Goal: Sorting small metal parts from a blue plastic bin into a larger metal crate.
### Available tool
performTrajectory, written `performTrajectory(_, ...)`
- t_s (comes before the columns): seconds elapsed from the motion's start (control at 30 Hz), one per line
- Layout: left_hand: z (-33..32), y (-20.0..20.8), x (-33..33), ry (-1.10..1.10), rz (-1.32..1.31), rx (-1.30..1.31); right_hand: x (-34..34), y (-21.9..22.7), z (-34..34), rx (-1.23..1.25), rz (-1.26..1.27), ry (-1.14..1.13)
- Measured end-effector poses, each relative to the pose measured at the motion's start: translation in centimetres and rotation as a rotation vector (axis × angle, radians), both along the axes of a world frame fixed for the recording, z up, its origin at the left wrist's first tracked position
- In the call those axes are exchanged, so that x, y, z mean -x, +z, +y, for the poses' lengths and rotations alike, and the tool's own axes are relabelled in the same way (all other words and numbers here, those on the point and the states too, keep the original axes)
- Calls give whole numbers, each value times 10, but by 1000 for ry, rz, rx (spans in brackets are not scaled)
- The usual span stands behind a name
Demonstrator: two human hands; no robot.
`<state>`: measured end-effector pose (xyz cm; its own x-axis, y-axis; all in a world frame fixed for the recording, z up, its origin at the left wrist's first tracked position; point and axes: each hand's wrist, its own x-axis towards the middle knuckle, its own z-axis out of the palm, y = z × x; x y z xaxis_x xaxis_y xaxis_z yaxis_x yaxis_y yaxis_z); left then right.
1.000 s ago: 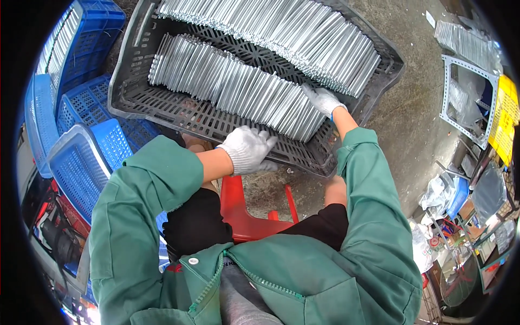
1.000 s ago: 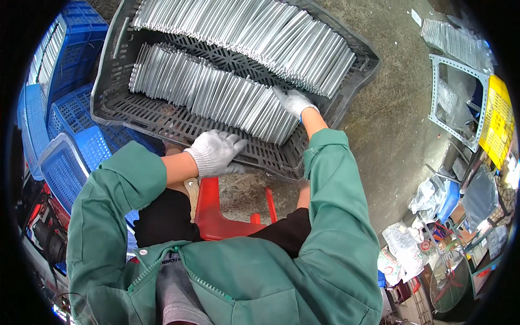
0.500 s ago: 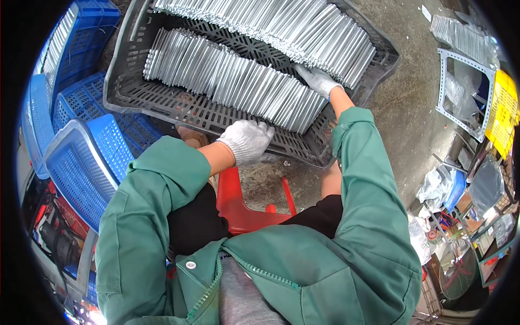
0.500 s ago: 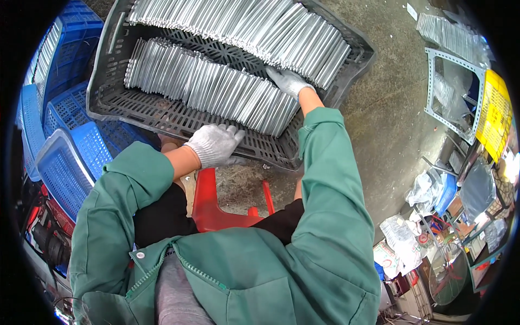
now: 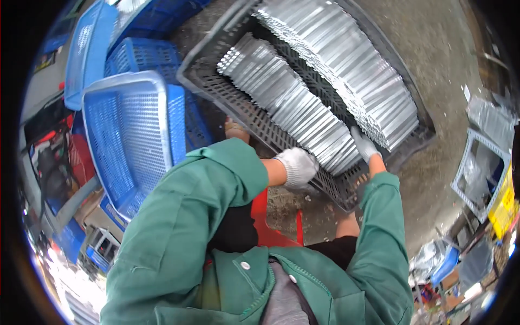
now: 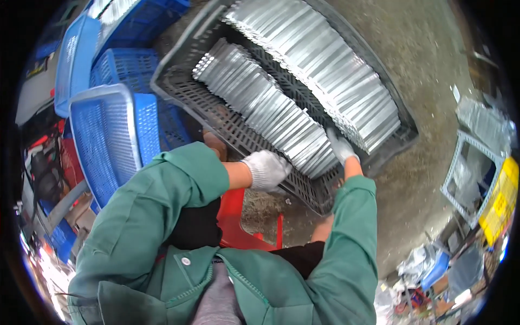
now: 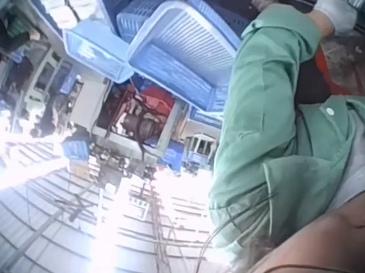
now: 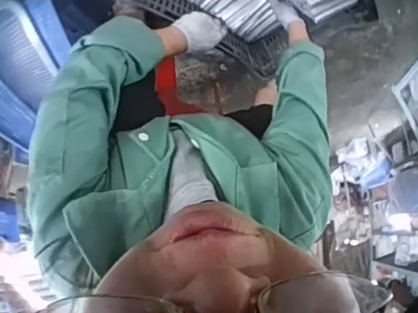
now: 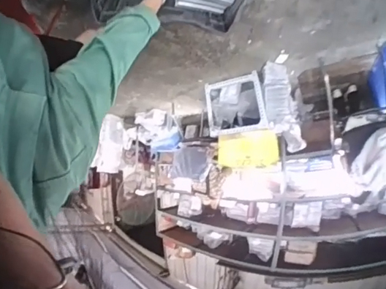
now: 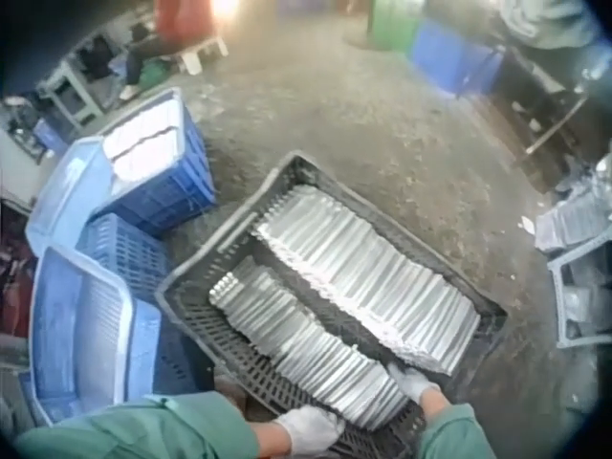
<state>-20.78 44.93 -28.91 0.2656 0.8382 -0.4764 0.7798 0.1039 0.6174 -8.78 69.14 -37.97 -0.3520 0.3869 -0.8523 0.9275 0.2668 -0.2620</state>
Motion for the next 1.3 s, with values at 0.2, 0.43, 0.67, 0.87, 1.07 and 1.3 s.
performTrajectory(0.2,-7,2,1,63,-53,43,-1,-38,-20,51,130,111)
performTrajectory(0.43,29,-22,-24,-203,27,-94,12,-13,-17,99,197,319)
performTrajectory(0.67,-3,47,20,145,-5,-15,-8,85,-57,147,310,174)
performTrajectory(0.87,-52,112,58,371,-31,-44,-47,161,-49,-51,356,402)
performTrajectory(1.07,-160,179,31,1053,31,-613,-111,244,-47,-315,246,390)
performTrajectory(1.3,-375,201,-69,1528,551,-989,-172,306,-54,-498,261,280)
